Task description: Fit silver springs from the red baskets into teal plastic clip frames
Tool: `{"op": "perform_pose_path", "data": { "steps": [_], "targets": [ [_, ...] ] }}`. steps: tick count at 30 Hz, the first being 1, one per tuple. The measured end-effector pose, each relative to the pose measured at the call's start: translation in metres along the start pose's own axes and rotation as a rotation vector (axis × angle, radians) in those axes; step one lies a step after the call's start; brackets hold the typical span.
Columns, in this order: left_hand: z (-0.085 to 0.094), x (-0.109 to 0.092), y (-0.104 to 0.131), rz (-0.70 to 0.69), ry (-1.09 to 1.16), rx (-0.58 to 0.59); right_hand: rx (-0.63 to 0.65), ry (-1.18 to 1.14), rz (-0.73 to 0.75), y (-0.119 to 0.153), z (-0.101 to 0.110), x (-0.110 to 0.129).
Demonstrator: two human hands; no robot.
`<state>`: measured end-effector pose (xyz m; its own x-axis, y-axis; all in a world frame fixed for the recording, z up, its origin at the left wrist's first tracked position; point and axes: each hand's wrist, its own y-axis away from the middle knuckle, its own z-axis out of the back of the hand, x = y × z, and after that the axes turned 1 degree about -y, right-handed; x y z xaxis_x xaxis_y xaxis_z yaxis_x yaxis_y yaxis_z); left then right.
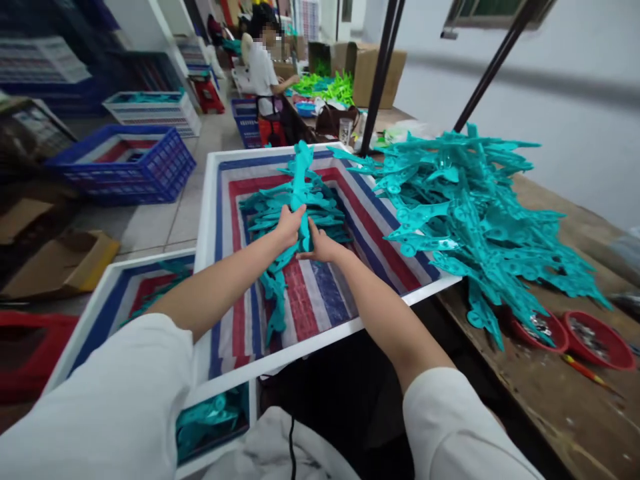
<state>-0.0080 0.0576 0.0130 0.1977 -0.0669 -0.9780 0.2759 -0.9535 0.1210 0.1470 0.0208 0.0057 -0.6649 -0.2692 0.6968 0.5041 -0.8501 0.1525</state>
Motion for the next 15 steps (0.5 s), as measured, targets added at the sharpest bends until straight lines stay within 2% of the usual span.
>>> {"op": "perform_pose_path", "data": {
  "steps": [2,4,5,7,9,11,12,14,15],
  "targets": [
    [0.008,-0.007,0.016,-0.033,0.092,0.133,-0.160,-0.066,0.191,-0.002,-0.002,0.001],
    [0.020,-0.010,0.032,-0.003,0.144,0.354,-0.270,-0.115,0.322,-0.002,0.003,0.003],
    [0.026,-0.012,0.037,0.021,0.147,0.444,-0.304,-0.133,0.351,-0.001,0.007,0.003],
    [0.037,-0.015,0.039,0.043,0.143,0.522,-0.402,-0.196,0.349,0.000,0.016,0.003],
    [0.042,-0.020,0.035,0.020,0.165,0.497,-0.571,-0.339,0.290,0.000,0.025,0.002],
    [0.040,-0.023,0.031,-0.043,0.235,0.371,-0.716,-0.538,0.199,0.000,0.033,0.001],
    [0.037,-0.022,0.030,-0.088,0.276,0.279,-0.739,-0.630,0.151,0.000,0.037,0.001],
    [0.029,-0.014,0.034,-0.176,0.337,0.107,-0.689,-0.752,0.071,0.000,0.046,0.002],
    [0.025,-0.007,0.038,-0.188,0.334,0.060,-0.663,-0.789,0.049,0.001,0.051,0.003]
  ]
}}
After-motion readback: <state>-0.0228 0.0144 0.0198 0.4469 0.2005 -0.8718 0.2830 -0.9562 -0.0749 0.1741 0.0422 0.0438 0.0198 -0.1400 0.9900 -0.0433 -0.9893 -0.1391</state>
